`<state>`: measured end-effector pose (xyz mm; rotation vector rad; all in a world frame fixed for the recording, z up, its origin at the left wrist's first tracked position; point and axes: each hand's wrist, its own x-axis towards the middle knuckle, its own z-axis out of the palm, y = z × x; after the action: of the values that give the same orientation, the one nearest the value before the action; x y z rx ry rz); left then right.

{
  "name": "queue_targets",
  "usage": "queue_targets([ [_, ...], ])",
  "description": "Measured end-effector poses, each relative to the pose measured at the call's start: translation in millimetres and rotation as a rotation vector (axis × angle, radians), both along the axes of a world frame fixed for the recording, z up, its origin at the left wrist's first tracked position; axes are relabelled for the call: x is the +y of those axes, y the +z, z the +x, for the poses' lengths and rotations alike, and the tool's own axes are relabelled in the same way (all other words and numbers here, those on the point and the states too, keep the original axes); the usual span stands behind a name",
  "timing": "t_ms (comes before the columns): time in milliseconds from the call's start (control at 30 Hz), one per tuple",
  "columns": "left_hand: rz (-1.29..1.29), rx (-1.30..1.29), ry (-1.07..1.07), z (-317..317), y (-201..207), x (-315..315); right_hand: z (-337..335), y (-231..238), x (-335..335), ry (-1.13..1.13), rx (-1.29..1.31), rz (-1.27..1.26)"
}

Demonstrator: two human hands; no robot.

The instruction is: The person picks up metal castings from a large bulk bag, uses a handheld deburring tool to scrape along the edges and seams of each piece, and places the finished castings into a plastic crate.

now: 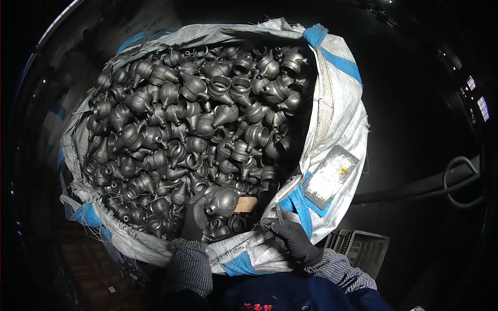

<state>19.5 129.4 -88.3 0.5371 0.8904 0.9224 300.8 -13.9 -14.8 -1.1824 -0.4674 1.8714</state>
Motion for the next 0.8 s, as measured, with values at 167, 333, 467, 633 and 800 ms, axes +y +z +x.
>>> queue_targets([
  [167, 0.248, -0.093, -0.064, -32.9, 26.9, -56.0, -53.4, 20.9, 24.2, 0.004, 0.066, -0.022],
  [333, 0.152, -0.374, -0.243, -71.5, 52.2, -71.3, -92.3, 16.8, 16.8, 0.110, 0.194, 0.063],
  [467, 0.195, -0.485, 0.067, -57.0, 56.3, -91.3, -105.1, 48.8, 17.2, 0.042, -0.139, 0.149],
  [633, -0.309, -0.814, 0.484, -40.5, 12.5, -128.8, -126.4, 68.0, 9.1, 0.012, -0.761, 0.741],
  [800, -0.184, -0.665, 0.241, -18.1, 41.2, -138.6, -137.1, 59.7, -9.0, 0.032, -0.904, 0.743],
])
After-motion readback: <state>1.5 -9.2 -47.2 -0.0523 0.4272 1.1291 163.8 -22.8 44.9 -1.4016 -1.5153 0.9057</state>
